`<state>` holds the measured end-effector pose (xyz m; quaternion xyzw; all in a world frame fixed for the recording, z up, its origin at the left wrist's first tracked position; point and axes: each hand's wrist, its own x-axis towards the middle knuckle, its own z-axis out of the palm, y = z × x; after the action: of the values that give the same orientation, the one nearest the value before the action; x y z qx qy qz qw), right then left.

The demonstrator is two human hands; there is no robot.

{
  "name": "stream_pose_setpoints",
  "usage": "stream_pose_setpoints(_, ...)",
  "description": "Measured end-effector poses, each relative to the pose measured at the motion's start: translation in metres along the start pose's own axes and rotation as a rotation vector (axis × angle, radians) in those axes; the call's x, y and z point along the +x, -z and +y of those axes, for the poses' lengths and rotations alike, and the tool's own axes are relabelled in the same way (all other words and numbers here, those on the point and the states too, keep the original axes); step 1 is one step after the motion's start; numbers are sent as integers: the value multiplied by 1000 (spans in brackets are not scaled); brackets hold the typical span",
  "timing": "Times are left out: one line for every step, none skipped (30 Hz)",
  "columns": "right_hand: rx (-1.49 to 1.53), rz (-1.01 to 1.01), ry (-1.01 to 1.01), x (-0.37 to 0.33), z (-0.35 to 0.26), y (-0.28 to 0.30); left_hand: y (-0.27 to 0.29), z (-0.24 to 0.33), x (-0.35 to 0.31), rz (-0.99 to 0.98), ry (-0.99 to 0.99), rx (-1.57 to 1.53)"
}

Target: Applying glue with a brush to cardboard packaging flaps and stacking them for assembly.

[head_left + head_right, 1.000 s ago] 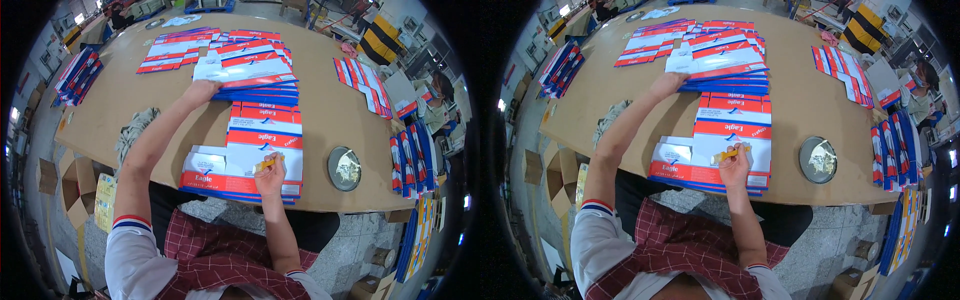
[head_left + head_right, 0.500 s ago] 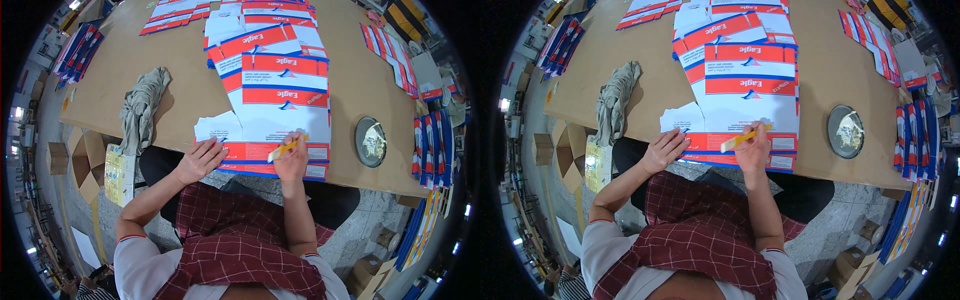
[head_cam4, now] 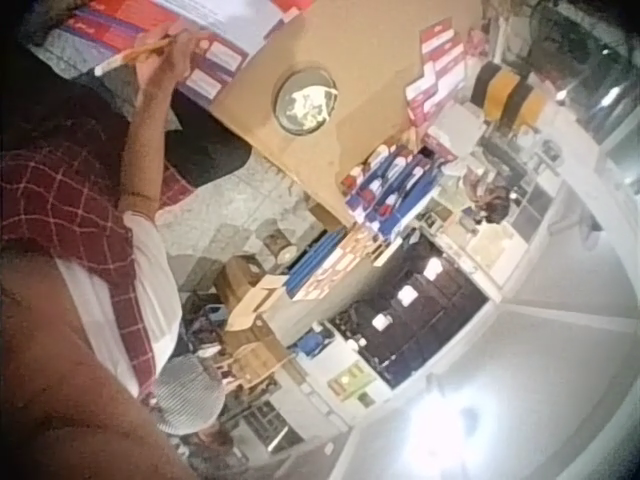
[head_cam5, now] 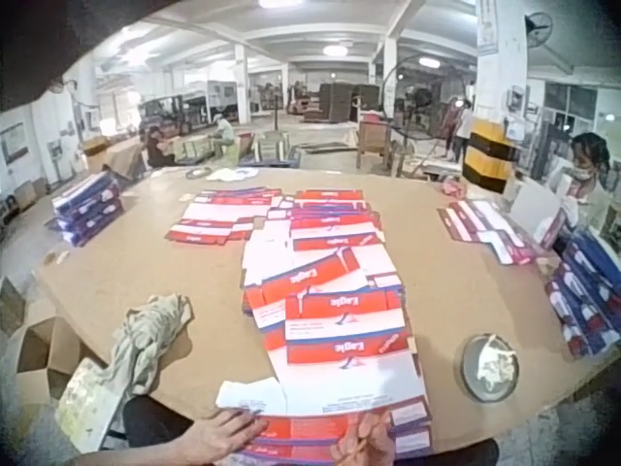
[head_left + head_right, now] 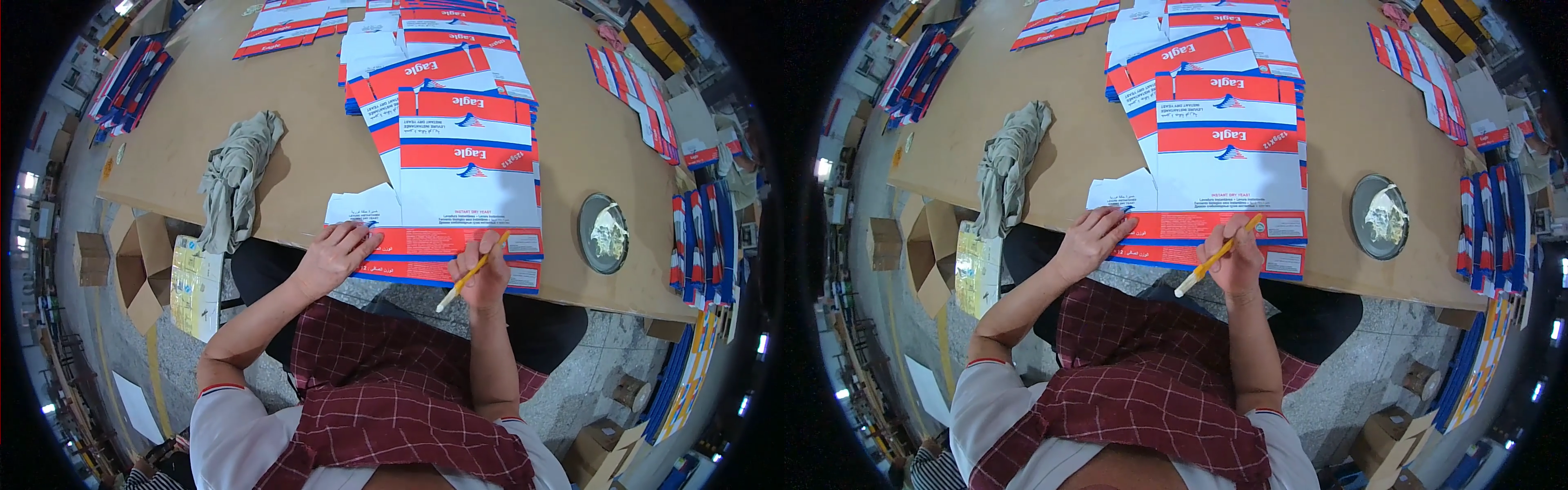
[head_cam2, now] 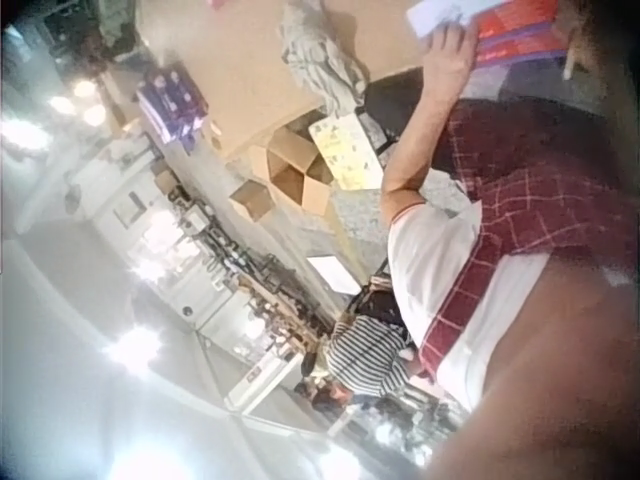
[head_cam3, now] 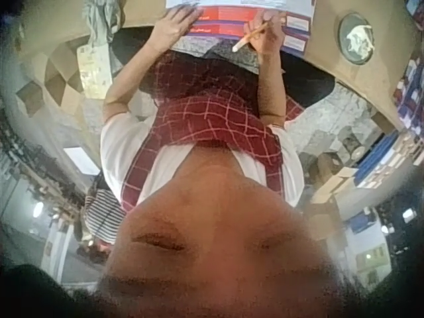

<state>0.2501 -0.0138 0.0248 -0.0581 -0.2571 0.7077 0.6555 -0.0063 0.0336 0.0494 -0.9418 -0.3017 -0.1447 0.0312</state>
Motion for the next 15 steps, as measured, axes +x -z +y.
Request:
stream_pose_setpoints(9, 37, 5, -3, 3, 1, 2, -1, 3, -34, 11, -40)
stream_pose_setpoints(2, 31, 11, -6, 5, 4, 5, -1, 6, -68, 21, -80)
stream_pose_setpoints(62, 165, 42, -6, 7, 7, 9, -3, 11, -58, 17, -75)
stream_pose_setpoints(122, 297, 75, -7, 7, 9, 15, -5, 16, -82, 24, -128)
stream_pose_setpoints(169, 394, 61, -8, 4, 10, 18, -7, 22, -104, 29, -181)
stream_pose_setpoints(163, 381, 64, -8, 3, 10, 16, -16, 32, -92, 27, -173)
stream_pose_setpoints(145, 442, 34, -6, 2, 12, 10, -33, 48, -19, 407, -644)
stream_pose_setpoints(128, 501, 4, -4, 3, 14, 2, -50, 62, 66, 782, -1115)
stream_pose_setpoints(77, 587, 2, -2, 6, 14, -13, -69, 71, 87, 775, -1102)
stream_pose_setpoints(76, 557, 0, 0, 10, 14, -34, -89, 79, 124, 917, -1307)
stream_pose_setpoints(78, 530, 22, 1, 12, 10, -49, -104, 86, 165, 1033, -1539)
stream_pose_setpoints(94, 510, 46, 0, 12, 12, -58, -102, 102, 30, 1121, -1703)
stream_pose_setpoints(133, 426, 26, -2, 10, 14, -56, -92, 116, 40, 1137, -1687)
stream_pose_setpoints(124, 409, 35, -1, 8, 15, -53, -83, 127, 52, 1153, -1671)
stream_pose_setpoints(139, 492, 51, -1, 8, 10, -44, -74, 134, 167, 1113, -1668)
